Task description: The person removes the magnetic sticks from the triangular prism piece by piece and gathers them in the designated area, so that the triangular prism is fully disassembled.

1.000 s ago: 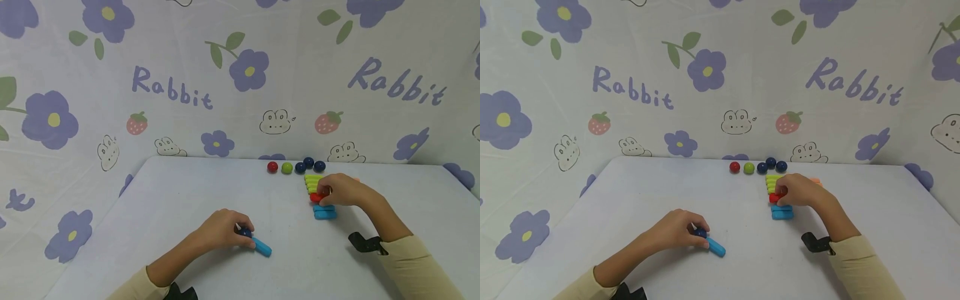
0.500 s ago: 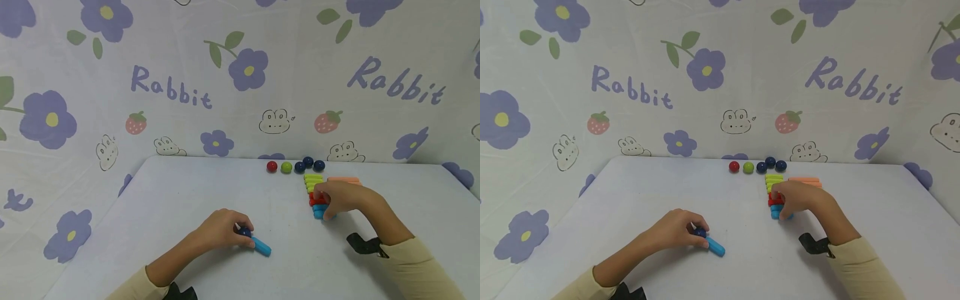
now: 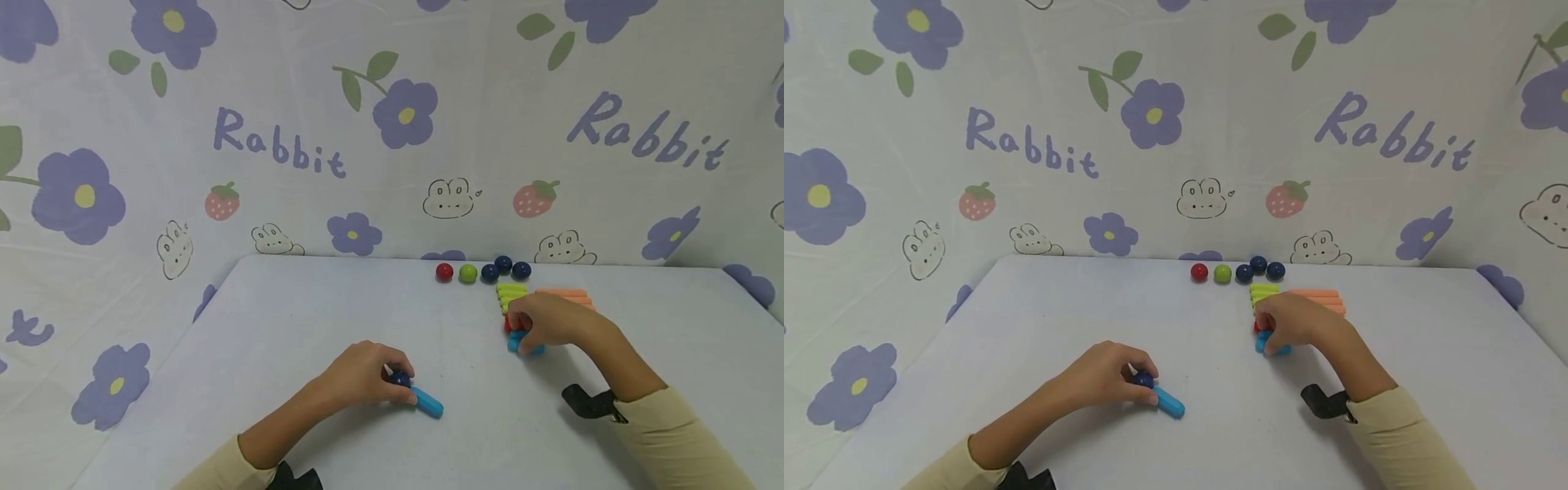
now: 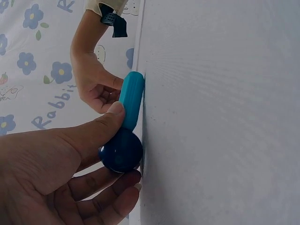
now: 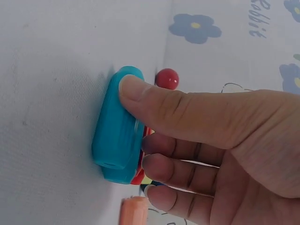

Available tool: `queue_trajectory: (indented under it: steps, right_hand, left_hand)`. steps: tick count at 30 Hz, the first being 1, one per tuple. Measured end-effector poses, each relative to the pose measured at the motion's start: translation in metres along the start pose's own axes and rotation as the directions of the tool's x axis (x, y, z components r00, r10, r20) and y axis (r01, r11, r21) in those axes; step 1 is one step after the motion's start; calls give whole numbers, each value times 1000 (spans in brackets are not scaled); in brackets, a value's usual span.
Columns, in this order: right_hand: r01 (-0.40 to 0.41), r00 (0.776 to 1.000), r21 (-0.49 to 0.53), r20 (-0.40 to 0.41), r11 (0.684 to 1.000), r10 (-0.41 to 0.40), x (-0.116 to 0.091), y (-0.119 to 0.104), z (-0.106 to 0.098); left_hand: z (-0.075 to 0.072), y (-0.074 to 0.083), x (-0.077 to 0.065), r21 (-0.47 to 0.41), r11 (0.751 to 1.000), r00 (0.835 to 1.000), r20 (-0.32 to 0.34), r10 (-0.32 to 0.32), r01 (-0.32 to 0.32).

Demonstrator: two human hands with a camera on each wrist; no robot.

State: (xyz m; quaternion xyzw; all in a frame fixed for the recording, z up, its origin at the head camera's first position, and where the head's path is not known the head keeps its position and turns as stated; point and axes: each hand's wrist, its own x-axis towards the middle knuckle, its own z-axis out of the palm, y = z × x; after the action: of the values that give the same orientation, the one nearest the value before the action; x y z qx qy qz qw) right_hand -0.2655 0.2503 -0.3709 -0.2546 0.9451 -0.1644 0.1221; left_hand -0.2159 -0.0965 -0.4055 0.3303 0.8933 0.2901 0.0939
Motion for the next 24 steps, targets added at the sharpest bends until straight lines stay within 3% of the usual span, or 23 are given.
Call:
queue_trajectory:
  steps: [7,12,16,20,24]
  right_hand:
    - [30,1000,-7,0,1000,-30,0,-14,4]
    - [149,988,1,33,989,-149,4,-54,19]
    - [254,963,66,78,965,-259,6,-88,39]
    - [292,952,59,75,954,-296,4,-110,51]
    - [308,951,11,10,951,-308,3,-120,56]
  left_hand:
    - [1,3,0,15,1000,1000,7,-22,22]
    - [0,3,0,35,998,998,40,-54,53]
    - [-7,2,-1,5,997,990,118,-78,78]
    - [-15,7,-5,-14,998,986,160,-52,55]
    - [-20,13,-7,-4,1000,990,139,-10,11]
